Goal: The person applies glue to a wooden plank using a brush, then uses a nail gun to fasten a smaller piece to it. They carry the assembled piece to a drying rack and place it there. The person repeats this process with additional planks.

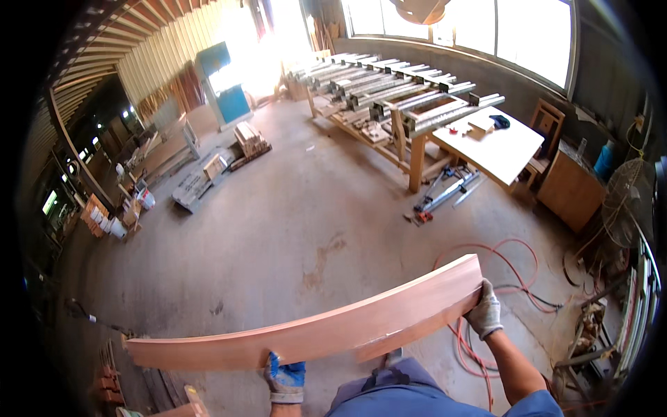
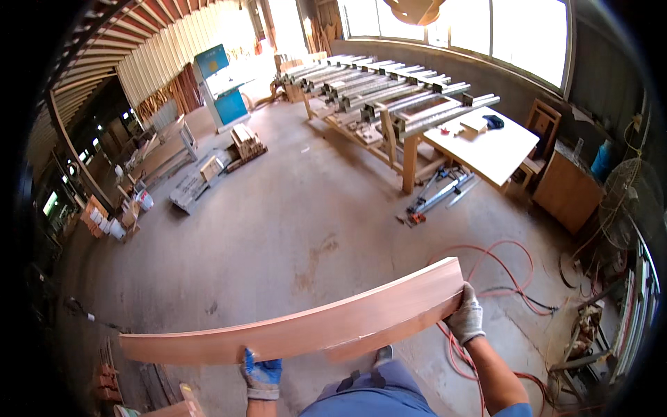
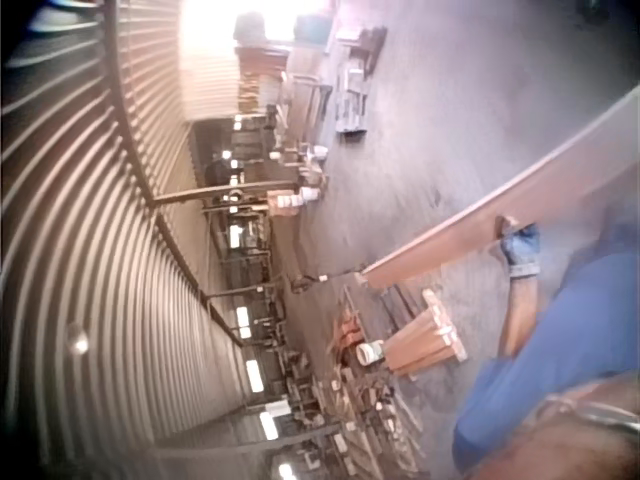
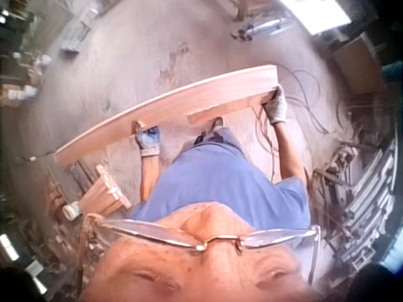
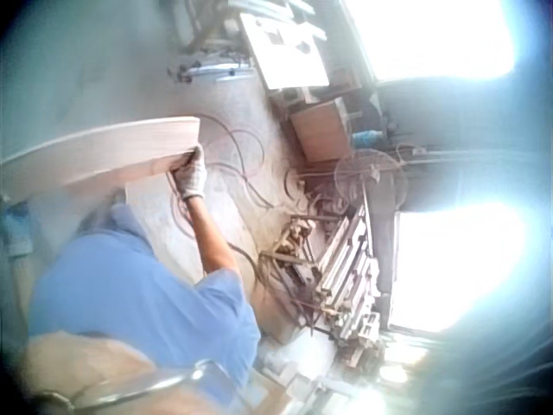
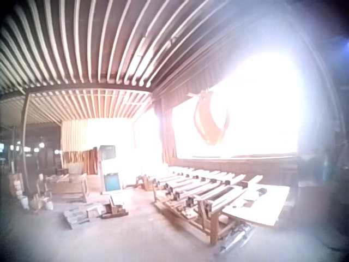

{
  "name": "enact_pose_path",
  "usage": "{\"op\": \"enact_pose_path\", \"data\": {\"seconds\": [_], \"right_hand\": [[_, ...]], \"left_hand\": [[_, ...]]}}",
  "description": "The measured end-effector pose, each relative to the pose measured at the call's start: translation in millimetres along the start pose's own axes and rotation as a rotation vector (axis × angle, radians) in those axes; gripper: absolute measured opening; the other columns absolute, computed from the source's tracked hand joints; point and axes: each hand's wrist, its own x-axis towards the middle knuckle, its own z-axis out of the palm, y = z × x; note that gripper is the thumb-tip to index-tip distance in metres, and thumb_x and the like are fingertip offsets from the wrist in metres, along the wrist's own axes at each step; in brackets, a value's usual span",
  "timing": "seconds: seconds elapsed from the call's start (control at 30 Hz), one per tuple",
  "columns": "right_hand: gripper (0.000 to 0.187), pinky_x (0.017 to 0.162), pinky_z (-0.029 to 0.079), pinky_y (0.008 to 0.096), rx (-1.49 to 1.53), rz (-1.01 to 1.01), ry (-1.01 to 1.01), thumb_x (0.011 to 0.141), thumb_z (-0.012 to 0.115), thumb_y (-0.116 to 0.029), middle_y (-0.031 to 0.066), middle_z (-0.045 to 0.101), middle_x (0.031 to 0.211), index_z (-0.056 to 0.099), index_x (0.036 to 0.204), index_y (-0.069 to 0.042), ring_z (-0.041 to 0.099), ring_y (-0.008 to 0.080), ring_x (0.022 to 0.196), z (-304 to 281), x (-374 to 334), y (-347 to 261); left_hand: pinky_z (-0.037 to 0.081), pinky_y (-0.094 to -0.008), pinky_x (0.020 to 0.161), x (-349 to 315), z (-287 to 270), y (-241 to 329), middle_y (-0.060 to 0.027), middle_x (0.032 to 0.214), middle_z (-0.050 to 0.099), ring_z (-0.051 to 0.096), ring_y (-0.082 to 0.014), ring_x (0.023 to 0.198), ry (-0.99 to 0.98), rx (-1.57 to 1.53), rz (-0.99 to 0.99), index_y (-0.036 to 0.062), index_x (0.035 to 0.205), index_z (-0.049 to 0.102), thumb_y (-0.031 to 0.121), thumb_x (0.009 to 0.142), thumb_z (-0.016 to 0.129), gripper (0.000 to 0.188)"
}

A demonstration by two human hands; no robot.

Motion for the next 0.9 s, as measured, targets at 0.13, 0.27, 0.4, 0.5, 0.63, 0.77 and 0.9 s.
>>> {"op": "enact_pose_path", "data": {"seconds": [0.13, 0.27, 0.4, 0.5, 0.63, 0.77, 0.9], "right_hand": [[0.068, 0.082, 0.057, 0.0464, 0.111, 0.044, -0.059, 0.074, 0.090, -0.028, 0.0229, 0.071, 0.106, 0.050, 0.126, -0.009, 0.071, 0.0420, 0.097, 109.4, 100.3, -41.9], [0.062, 0.082, 0.058, 0.0464, 0.194, 0.097, -0.109, 0.075, 0.088, -0.031, 0.0224, 0.073, 0.103, 0.053, 0.120, -0.008, 0.072, 0.0417, 0.098, 196.2, 169.3, -58.5], [0.073, 0.090, 0.058, 0.0439, 0.196, 0.223, -0.222, 0.070, 0.091, -0.038, 0.0225, 0.074, 0.111, 0.055, 0.126, -0.006, 0.073, 0.0378, 0.105, 282.9, 195.6, -98.4], [0.083, 0.095, 0.057, 0.0428, 0.227, 0.376, -0.405, 0.068, 0.092, -0.043, 0.0215, 0.073, 0.116, 0.055, 0.131, -0.003, 0.072, 0.0359, 0.110, 330.6, 209.7, -117.2], [0.086, 0.097, 0.056, 0.0402, 0.153, 0.396, -0.665, 0.066, 0.096, -0.041, 0.0210, 0.073, 0.118, 0.057, 0.131, 0.000, 0.071, 0.0313, 0.113, 387.1, 276.6, -137.1], [0.089, 0.102, 0.053, 0.0403, -0.020, 0.354, -0.868, 0.072, 0.088, -0.053, 0.0193, 0.070, 0.129, 0.059, 0.137, 0.000, 0.068, 0.0354, 0.118, 416.4, 330.5, -159.5], [0.084, 0.104, 0.051, 0.0395, -0.045, 0.281, -0.933, 0.079, 0.081, -0.056, 0.0191, 0.070, 0.130, 0.060, 0.141, -0.004, 0.066, 0.0360, 0.121, 433.6, 378.5, -151.1]], "left_hand": [[0.052, -0.0481, 0.105, 68.3, 58.0, 61.0, -0.0113, 0.132, 0.065, 0.061, -0.0301, 0.124, 0.012, 0.093, 0.300, 0.0063, 0.140, 0.057, 0.034, 0.092, 0.073, 0.058], [0.047, -0.0489, 0.108, 144.1, 181.0, 84.7, -0.0127, 0.134, 0.062, 0.059, -0.0296, 0.125, -0.151, 0.086, 0.477, 0.0061, 0.143, 0.053, 0.045, 0.095, 0.069, 0.064], [0.048, -0.0485, 0.107, 235.9, 246.1, 34.9, -0.0130, 0.133, 0.060, 0.058, -0.0310, 0.124, 0.026, 0.206, 0.668, 0.0036, 0.145, 0.048, 0.039, 0.093, 0.073, 0.067], [0.050, -0.0459, 0.105, 290.7, 269.7, 55.2, -0.0128, 0.130, 0.060, 0.059, -0.0294, 0.120, -0.052, 0.360, 0.644, 0.0044, 0.144, 0.048, 0.021, 0.085, 0.077, 0.068], [0.051, -0.0433, 0.102, 386.8, 313.5, 75.5, -0.0110, 0.126, 0.060, 0.060, -0.0277, 0.117, -0.106, 0.444, 0.641, 0.0026, 0.141, 0.049, 0.008, 0.076, 0.079, 0.072], [0.055, -0.0400, 0.095, 463.8, 371.2, 76.8, -0.0106, 0.118, 0.061, 0.062, -0.0253, 0.108, -0.218, 0.497, 0.622, 0.0002, 0.133, 0.053, 0.003, 0.069, 0.080, 0.070], [0.057, -0.0371, 0.089, 528.3, 425.5, 72.6, -0.0104, 0.113, 0.062, 0.063, -0.0234, 0.099, -0.310, 0.666, 0.647, -0.0017, 0.129, 0.054, 0.001, 0.065, 0.081, 0.070]]}}
